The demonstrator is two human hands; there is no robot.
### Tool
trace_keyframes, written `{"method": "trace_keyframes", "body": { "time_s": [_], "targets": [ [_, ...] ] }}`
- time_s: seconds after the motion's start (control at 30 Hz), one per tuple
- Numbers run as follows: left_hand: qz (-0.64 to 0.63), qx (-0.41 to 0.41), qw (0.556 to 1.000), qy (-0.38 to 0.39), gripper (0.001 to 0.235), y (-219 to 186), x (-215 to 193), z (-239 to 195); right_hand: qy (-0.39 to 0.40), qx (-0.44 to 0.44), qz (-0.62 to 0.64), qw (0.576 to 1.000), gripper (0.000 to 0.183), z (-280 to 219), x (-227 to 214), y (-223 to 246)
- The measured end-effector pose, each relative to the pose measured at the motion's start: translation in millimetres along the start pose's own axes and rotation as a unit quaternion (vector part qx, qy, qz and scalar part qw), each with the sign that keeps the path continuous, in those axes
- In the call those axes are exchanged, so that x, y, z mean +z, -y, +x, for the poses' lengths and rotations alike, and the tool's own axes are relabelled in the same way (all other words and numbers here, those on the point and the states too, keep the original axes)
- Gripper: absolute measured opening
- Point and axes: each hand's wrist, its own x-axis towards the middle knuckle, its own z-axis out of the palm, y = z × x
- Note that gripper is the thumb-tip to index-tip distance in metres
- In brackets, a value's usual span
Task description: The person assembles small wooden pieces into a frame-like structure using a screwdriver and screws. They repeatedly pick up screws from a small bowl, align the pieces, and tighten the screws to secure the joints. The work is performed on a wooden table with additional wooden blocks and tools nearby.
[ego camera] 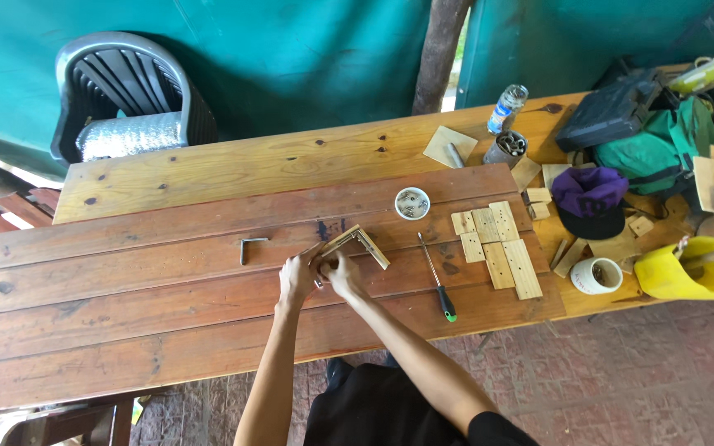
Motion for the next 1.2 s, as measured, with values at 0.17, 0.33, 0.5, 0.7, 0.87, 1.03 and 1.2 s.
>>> {"method": "trace_keyframes", "body": {
  "time_s": [0.17, 0.33, 0.5, 0.7, 0.87, 1.03, 1.2],
  "targets": [
    [-0.142, 0.101, 0.978, -0.111, 0.034, 26.2, 29.8, 6.0, 0.043, -0.044, -0.020, 0.998, 0.020, -43.6, -40.9, -6.1],
    [-0.224, 0.091, 0.950, -0.199, 0.025, 37.9, 49.0, -2.4, 0.024, 0.015, 0.153, 0.988, 0.020, -74.8, -83.4, -13.5],
    [-0.237, 0.122, 0.935, -0.233, 0.023, 44.6, 57.1, 6.5, -0.007, -0.018, 0.126, 0.992, 0.022, -71.6, -131.6, -6.0],
    [-0.237, 0.142, 0.931, -0.237, 0.019, 37.1, 50.6, 1.3, -0.159, -0.138, -0.103, 0.972, 0.011, -0.5, -183.6, 6.8],
    [-0.224, 0.151, 0.932, -0.240, 0.020, 38.0, 51.7, 2.2, -0.195, -0.115, -0.173, 0.959, 0.013, 58.1, -202.8, 11.7],
    [-0.230, 0.146, 0.933, -0.236, 0.019, 37.8, 52.2, 3.0, -0.182, -0.124, -0.308, 0.926, 0.012, 118.1, -211.5, -1.9],
    [-0.228, 0.145, 0.935, -0.231, 0.021, 38.3, 51.9, 2.8, -0.157, -0.111, -0.360, 0.913, 0.013, 142.6, -210.7, -5.9]
  ]
}}
